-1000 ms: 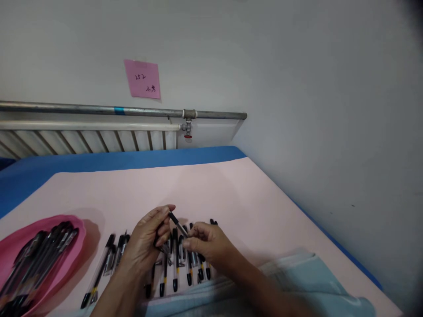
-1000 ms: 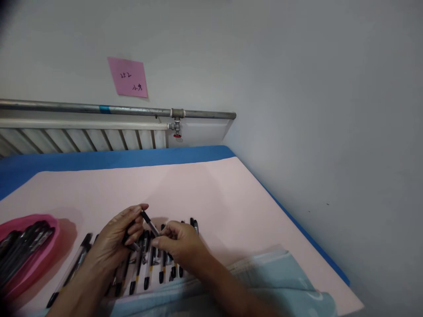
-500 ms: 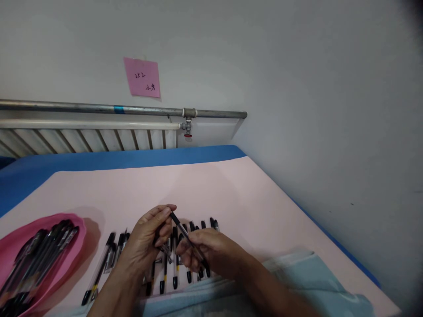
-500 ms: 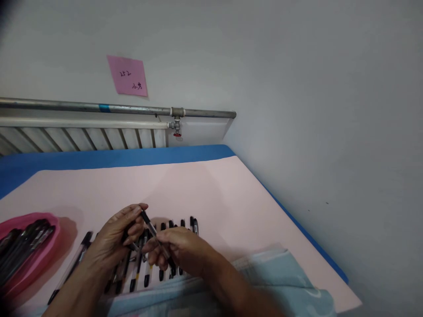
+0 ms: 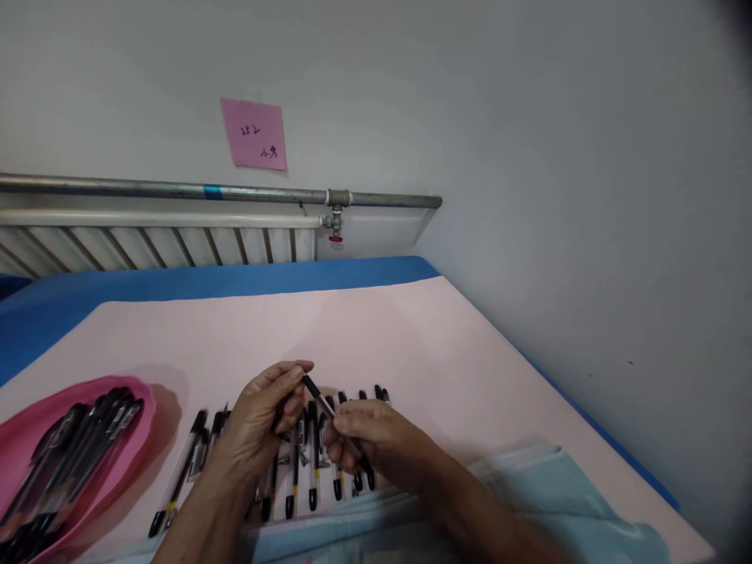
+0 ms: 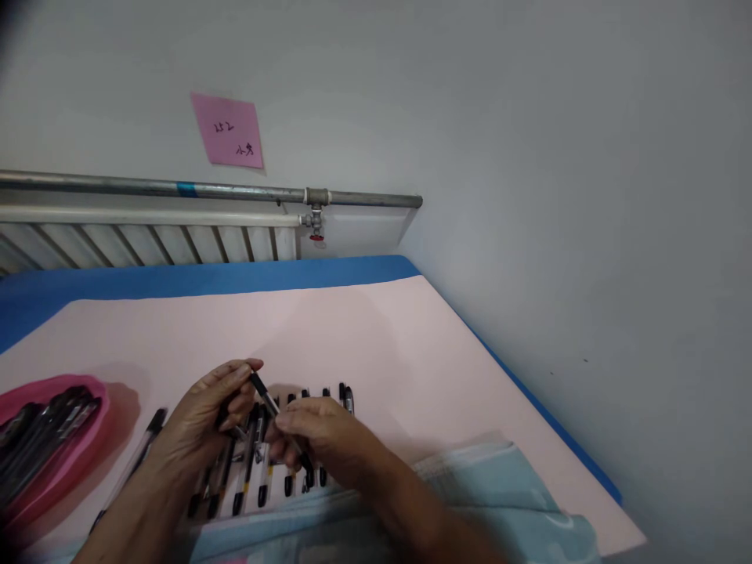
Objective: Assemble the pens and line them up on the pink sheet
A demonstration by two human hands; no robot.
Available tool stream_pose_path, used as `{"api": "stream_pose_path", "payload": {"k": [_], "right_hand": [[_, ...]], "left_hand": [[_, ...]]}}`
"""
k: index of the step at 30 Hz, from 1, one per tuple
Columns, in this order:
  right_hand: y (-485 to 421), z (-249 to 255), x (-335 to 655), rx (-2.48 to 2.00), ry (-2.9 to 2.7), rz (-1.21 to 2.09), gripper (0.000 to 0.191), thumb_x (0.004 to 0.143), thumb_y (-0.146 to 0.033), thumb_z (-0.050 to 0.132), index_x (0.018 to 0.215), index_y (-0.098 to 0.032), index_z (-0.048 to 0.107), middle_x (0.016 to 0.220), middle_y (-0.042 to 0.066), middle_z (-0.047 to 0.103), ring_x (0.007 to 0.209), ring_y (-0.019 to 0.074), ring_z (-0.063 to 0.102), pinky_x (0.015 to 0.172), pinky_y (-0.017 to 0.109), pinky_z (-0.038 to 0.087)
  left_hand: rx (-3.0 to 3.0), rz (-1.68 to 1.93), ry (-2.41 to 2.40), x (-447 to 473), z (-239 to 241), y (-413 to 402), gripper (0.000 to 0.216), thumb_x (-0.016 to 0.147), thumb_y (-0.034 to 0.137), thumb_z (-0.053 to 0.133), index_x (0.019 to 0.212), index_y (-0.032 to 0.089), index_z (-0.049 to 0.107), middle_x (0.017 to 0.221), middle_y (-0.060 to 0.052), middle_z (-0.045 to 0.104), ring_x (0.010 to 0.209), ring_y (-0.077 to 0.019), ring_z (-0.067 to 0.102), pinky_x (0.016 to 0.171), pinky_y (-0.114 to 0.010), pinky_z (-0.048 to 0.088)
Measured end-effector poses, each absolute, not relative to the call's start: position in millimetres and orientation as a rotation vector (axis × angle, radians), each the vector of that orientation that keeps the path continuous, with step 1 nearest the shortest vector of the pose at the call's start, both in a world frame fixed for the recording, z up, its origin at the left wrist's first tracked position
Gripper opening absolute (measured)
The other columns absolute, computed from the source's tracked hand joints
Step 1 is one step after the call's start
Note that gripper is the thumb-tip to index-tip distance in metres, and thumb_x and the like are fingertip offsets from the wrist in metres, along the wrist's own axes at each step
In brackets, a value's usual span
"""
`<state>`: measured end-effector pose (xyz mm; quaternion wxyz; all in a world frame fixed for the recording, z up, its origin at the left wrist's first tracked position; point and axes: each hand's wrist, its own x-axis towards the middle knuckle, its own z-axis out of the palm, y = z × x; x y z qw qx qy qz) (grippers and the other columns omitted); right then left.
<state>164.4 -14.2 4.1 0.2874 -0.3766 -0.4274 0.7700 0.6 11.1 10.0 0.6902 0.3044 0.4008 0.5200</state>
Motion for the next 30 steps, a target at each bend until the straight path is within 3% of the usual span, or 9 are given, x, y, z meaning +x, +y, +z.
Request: {"api": "stream_pose_path", "payload": {"k": [3, 8, 14, 26, 30], "right_hand": [[-15, 3, 164, -1.159, -1.281, 1.8, 0.016, 0.07, -0.029, 0.058, 0.066, -0.014, 0.053, 0.062, -0.001, 0.055, 0.052, 0.0067, 0.044, 0.052, 0.021, 0.033], [-16, -2, 163, -1.356, -1.429, 1.429, 0.019, 0.067, -0.027, 0.064, 0.064, -0.016, 0.049, 0.057, -0.005, 0.042, 0.055, 0.0067, 0.037, 0.05, 0.02, 0.027], [-16, -1, 165, -1.337, -1.439, 1.455, 0.019, 0.074, -0.031, 0.056, 0.065, -0.017, 0.048, 0.061, -0.003, 0.05, 0.053, 0.0072, 0.039, 0.05, 0.02, 0.028], [-16, 10, 182, -1.321, -1.379, 1.43, 0.016, 0.074, -0.026, 0.051, 0.063, -0.016, 0.048, 0.057, -0.002, 0.051, 0.049, 0.007, 0.04, 0.047, 0.02, 0.029], [-15, 12, 185, -1.215, -1.164, 1.493, 0.013, 0.075, -0.029, 0.05, 0.074, -0.017, 0.048, 0.061, -0.001, 0.052, 0.048, 0.007, 0.039, 0.043, 0.019, 0.028]], "left_hand": [[0.673, 1.177, 0.913, -2, 8, 13, 0.024, 0.063, 0.028, 0.07, 0.08, 0.012, 0.064, 0.045, 0.006, 0.042, 0.035, -0.0011, 0.028, 0.03, -0.012, 0.016], [0.542, 1.316, 0.882, -11, 8, 20, 0.018, 0.063, 0.023, 0.07, 0.07, 0.012, 0.059, 0.05, 0.006, 0.041, 0.036, -0.0007, 0.03, 0.028, -0.011, 0.017], [0.384, 1.278, 0.84, -14, 9, 22, 0.015, 0.069, 0.021, 0.064, 0.065, 0.011, 0.054, 0.055, 0.003, 0.045, 0.037, -0.0008, 0.031, 0.025, -0.01, 0.018], [0.215, 1.677, 0.83, -63, -2, 42, 0.012, 0.075, 0.012, 0.054, 0.063, 0.013, 0.051, 0.055, 0.003, 0.046, 0.037, -0.0019, 0.038, 0.024, -0.009, 0.021], [0.383, 1.493, 0.909, -44, 1, 33, 0.011, 0.068, 0.018, 0.063, 0.064, 0.012, 0.055, 0.053, 0.003, 0.048, 0.035, -0.0013, 0.034, 0.025, -0.01, 0.019]]}}
